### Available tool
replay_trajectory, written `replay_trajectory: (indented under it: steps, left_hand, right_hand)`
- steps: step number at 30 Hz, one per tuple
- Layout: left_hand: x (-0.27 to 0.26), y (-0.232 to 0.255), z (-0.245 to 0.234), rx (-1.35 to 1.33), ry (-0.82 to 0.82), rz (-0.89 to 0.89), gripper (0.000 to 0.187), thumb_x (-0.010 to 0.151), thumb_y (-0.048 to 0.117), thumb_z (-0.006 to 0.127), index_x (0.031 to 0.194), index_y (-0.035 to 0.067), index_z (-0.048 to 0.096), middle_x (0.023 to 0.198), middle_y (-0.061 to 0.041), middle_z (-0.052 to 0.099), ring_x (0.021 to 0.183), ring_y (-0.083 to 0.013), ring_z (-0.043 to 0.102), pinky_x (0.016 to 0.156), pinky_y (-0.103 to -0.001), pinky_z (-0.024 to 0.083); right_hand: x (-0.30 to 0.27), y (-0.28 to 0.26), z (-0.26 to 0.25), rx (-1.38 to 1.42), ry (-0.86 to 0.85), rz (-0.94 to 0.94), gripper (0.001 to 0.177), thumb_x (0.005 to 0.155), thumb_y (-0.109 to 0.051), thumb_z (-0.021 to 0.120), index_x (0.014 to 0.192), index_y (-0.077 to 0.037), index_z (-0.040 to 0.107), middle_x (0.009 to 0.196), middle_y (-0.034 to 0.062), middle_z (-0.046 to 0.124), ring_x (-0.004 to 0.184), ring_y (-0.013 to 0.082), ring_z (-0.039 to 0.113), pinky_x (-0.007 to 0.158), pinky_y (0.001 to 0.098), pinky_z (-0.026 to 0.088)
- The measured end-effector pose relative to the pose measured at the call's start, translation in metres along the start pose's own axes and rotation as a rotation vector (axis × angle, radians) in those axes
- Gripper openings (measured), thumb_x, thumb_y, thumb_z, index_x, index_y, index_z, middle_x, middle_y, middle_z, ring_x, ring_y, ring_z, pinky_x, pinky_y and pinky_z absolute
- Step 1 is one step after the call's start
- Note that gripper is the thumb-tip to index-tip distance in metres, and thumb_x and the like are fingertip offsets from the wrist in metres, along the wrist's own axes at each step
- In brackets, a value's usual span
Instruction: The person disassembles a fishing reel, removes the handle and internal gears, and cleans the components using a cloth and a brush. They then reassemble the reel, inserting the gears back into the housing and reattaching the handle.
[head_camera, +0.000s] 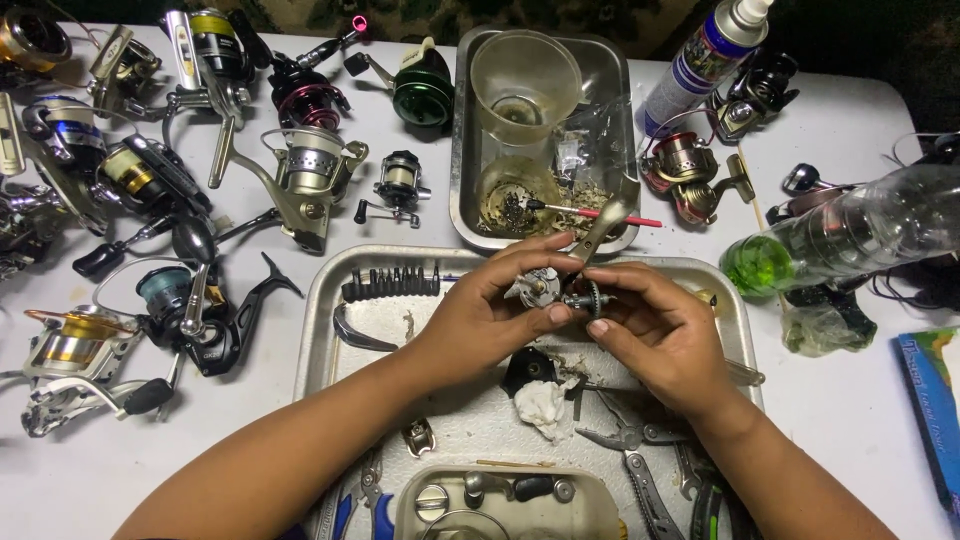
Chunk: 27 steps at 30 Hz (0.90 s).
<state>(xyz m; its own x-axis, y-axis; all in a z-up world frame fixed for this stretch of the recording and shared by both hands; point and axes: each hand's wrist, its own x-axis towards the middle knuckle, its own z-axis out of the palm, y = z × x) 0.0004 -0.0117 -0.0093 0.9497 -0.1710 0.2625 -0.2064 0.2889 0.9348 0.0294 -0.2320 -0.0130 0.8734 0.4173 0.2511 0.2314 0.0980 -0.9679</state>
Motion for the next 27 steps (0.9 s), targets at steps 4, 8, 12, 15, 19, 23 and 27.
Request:
replay_trajectory:
  steps: [4, 8, 12, 15, 19, 23, 27]
  left_hand:
    - [-0.002, -0.004, 0.0, -0.055, 0.001, -0.032, 0.042, 0.093, 0.018, 0.075, 0.131, 0.004, 0.063, 0.15, -0.026, 0.048, 0.142, -0.0453, 0.042, 0.11, -0.056, 0.047]
    - [-0.001, -0.007, 0.0, -0.078, 0.021, -0.062, 0.044, 0.095, 0.022, 0.073, 0.133, 0.005, 0.061, 0.145, -0.024, 0.054, 0.135, -0.0365, 0.05, 0.107, -0.051, 0.051]
    - [-0.001, -0.011, -0.006, -0.158, 0.038, -0.151, 0.048, 0.097, 0.03, 0.069, 0.138, 0.009, 0.056, 0.131, -0.024, 0.058, 0.114, -0.0267, 0.061, 0.098, -0.043, 0.06]
    - [0.002, -0.009, -0.011, -0.187, 0.031, -0.174, 0.048, 0.099, 0.031, 0.065, 0.14, 0.009, 0.052, 0.124, -0.029, 0.056, 0.104, -0.0315, 0.066, 0.09, -0.045, 0.063]
    - [-0.002, -0.005, -0.002, -0.314, 0.09, -0.274, 0.052, 0.1, 0.039, 0.06, 0.141, 0.011, 0.048, 0.121, -0.027, 0.054, 0.098, -0.0276, 0.063, 0.083, -0.038, 0.064]
    - [0.003, -0.004, -0.003, -0.444, 0.063, -0.266, 0.049, 0.103, 0.042, 0.054, 0.139, 0.011, 0.042, 0.149, -0.036, 0.034, 0.12, -0.0457, 0.059, 0.098, -0.047, 0.059]
    - [0.004, -0.004, -0.005, -0.474, 0.059, -0.249, 0.048, 0.104, 0.041, 0.052, 0.139, 0.01, 0.039, 0.152, -0.034, 0.03, 0.123, -0.046, 0.057, 0.099, -0.046, 0.059]
  right_hand:
    - [0.001, -0.003, 0.002, -0.017, -0.001, 0.005, 0.045, 0.08, 0.009, 0.072, 0.124, 0.014, 0.062, 0.119, 0.023, 0.065, 0.115, 0.0292, 0.066, 0.087, 0.0375, 0.063]
    - [0.001, -0.005, 0.003, -0.001, -0.002, 0.005, 0.045, 0.08, 0.009, 0.071, 0.123, 0.015, 0.062, 0.118, 0.0233, 0.065, 0.115, 0.0298, 0.067, 0.087, 0.0384, 0.063]
    - [0.001, -0.007, 0.004, 0.003, -0.007, -0.005, 0.045, 0.08, 0.011, 0.071, 0.124, 0.014, 0.062, 0.117, 0.0226, 0.066, 0.115, 0.0305, 0.068, 0.087, 0.0383, 0.063]
    - [0.001, -0.007, 0.005, 0.017, -0.005, -0.02, 0.044, 0.081, 0.01, 0.071, 0.123, 0.014, 0.062, 0.118, 0.0231, 0.066, 0.114, 0.0305, 0.068, 0.087, 0.0388, 0.063]
    - [0.002, -0.008, 0.005, 0.021, -0.004, -0.023, 0.045, 0.08, 0.01, 0.07, 0.123, 0.014, 0.061, 0.117, 0.0239, 0.065, 0.113, 0.0319, 0.068, 0.087, 0.0404, 0.064]
    - [0.003, -0.009, 0.004, 0.013, -0.001, -0.04, 0.044, 0.08, 0.01, 0.07, 0.123, 0.015, 0.06, 0.117, 0.0253, 0.065, 0.114, 0.0343, 0.069, 0.088, 0.0412, 0.064]
    - [0.003, -0.009, 0.004, 0.005, 0.004, -0.037, 0.043, 0.08, 0.009, 0.07, 0.122, 0.015, 0.061, 0.117, 0.0258, 0.065, 0.114, 0.035, 0.069, 0.088, 0.0413, 0.064]
